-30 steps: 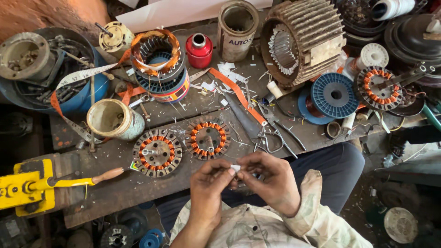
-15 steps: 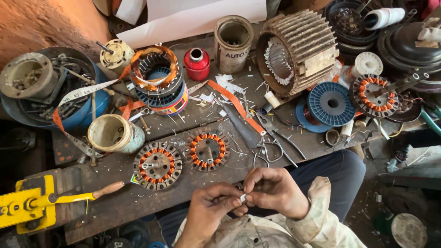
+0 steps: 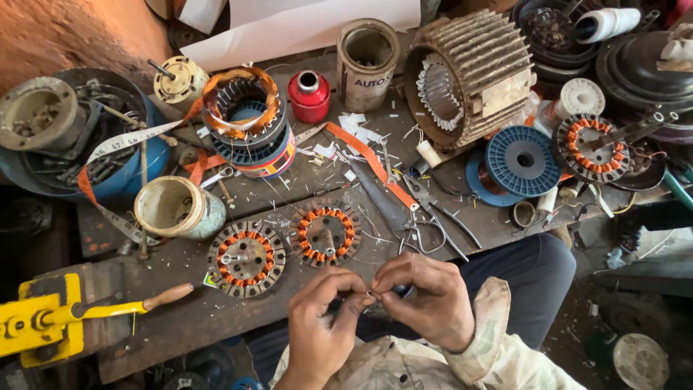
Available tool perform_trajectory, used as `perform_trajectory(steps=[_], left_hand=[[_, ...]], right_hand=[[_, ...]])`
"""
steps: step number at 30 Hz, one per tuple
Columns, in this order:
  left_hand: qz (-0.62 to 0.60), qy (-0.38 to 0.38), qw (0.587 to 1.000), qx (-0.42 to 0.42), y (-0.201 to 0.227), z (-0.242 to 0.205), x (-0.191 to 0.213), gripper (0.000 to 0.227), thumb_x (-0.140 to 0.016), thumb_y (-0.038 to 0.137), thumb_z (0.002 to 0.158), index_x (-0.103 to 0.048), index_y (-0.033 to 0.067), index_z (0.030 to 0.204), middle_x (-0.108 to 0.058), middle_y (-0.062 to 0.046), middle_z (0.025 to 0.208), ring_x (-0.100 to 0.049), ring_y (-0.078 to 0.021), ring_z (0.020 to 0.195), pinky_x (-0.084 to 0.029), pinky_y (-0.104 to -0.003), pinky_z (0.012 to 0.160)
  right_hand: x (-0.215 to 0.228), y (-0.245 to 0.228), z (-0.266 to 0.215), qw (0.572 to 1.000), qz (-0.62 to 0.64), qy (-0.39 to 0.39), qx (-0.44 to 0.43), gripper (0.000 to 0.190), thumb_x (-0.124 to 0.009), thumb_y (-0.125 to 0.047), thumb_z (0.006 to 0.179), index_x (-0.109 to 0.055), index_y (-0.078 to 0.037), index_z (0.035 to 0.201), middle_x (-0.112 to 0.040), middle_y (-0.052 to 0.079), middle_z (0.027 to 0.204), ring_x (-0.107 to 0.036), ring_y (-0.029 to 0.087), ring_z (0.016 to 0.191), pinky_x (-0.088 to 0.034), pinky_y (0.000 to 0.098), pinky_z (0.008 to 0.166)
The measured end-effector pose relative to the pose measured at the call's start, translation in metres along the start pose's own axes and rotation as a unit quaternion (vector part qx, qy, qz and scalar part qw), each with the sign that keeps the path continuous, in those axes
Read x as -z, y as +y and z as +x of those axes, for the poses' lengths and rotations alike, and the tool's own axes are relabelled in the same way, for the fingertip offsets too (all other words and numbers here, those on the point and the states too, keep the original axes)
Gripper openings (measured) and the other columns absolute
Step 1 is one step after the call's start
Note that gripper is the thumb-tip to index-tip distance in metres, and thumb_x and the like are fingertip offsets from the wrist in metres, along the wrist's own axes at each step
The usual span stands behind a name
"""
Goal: The person sits on the floor and works on a motor stator, inserting small white insulating pieces into the slots between copper windings. They use a metal rod to press the pieces into place and later cut a strip of white material with scissors.
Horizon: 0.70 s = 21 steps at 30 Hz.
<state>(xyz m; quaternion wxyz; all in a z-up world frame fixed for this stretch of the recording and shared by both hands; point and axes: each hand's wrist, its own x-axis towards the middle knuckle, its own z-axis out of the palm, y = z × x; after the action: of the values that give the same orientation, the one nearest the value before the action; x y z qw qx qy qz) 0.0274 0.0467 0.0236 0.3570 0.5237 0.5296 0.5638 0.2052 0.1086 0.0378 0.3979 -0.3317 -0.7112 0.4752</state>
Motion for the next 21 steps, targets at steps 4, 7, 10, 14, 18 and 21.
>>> perform_trajectory(steps=[4,7,10,14,18,21], left_hand=[[0.066,0.028,0.996,-0.057,0.01,0.005,0.002,0.013,-0.076,-0.001,0.085,-0.065,0.001,0.091,-0.07,-0.007,0.088,-0.07,-0.0171,0.078,-0.056,-0.029,0.07],[0.06,0.048,0.996,-0.054,0.007,0.003,-0.001,0.011,-0.074,-0.002,0.087,-0.065,0.0012,0.092,-0.07,-0.006,0.088,-0.07,-0.0149,0.077,-0.056,-0.027,0.069],[-0.016,0.062,0.998,-0.009,-0.005,-0.001,-0.006,0.009,-0.075,-0.003,0.087,-0.068,-0.0003,0.093,-0.072,-0.007,0.09,-0.07,-0.013,0.076,-0.056,-0.025,0.068],[-0.192,0.038,0.978,0.073,-0.026,-0.005,-0.007,0.011,-0.076,-0.003,0.087,-0.072,-0.0042,0.097,-0.072,-0.01,0.097,-0.071,-0.0143,0.081,-0.059,-0.026,0.071],[-0.262,0.013,0.952,0.156,-0.029,-0.009,0.001,0.027,-0.073,0.0,0.088,-0.068,-0.0032,0.113,-0.074,-0.011,0.098,-0.074,-0.0149,0.085,-0.064,-0.029,0.077],[-0.252,-0.004,0.962,0.1,-0.022,-0.008,0.008,0.028,-0.073,0.0,0.09,-0.067,-0.0053,0.116,-0.069,-0.01,0.108,-0.072,-0.0142,0.093,-0.061,-0.028,0.083]], right_hand=[[0.001,0.003,0.0,0.999,0.037,-0.022,0.013,0.015,-0.075,0.006,0.082,-0.074,0.0,0.095,-0.077,0.013,0.1,-0.077,0.021,0.095,-0.061,0.0319,0.084],[-0.005,0.008,-0.004,0.991,0.13,0.002,-0.042,0.015,-0.074,0.006,0.086,-0.073,0.003,0.1,-0.074,0.014,0.105,-0.074,0.021,0.098,-0.06,0.0323,0.085],[-0.017,0.012,-0.009,0.968,0.219,0.04,-0.115,0.016,-0.074,0.004,0.088,-0.07,0.006,0.103,-0.068,0.016,0.111,-0.069,0.019,0.099,-0.057,0.0311,0.083],[-0.019,0.015,-0.011,0.979,0.19,0.046,-0.056,0.009,-0.073,0.004,0.093,-0.069,0.007,0.101,-0.068,0.016,0.111,-0.067,0.019,0.102,-0.057,0.0301,0.087],[-0.014,0.011,-0.011,0.976,0.182,0.078,-0.089,0.01,-0.075,0.005,0.09,-0.07,0.006,0.098,-0.075,0.017,0.102,-0.071,0.018,0.094,-0.058,0.0306,0.083],[-0.01,0.004,-0.004,0.997,0.011,0.074,-0.022,0.014,-0.078,0.003,0.083,-0.072,0.001,0.095,-0.079,0.012,0.096,-0.076,0.018,0.086,-0.06,0.0275,0.076]])
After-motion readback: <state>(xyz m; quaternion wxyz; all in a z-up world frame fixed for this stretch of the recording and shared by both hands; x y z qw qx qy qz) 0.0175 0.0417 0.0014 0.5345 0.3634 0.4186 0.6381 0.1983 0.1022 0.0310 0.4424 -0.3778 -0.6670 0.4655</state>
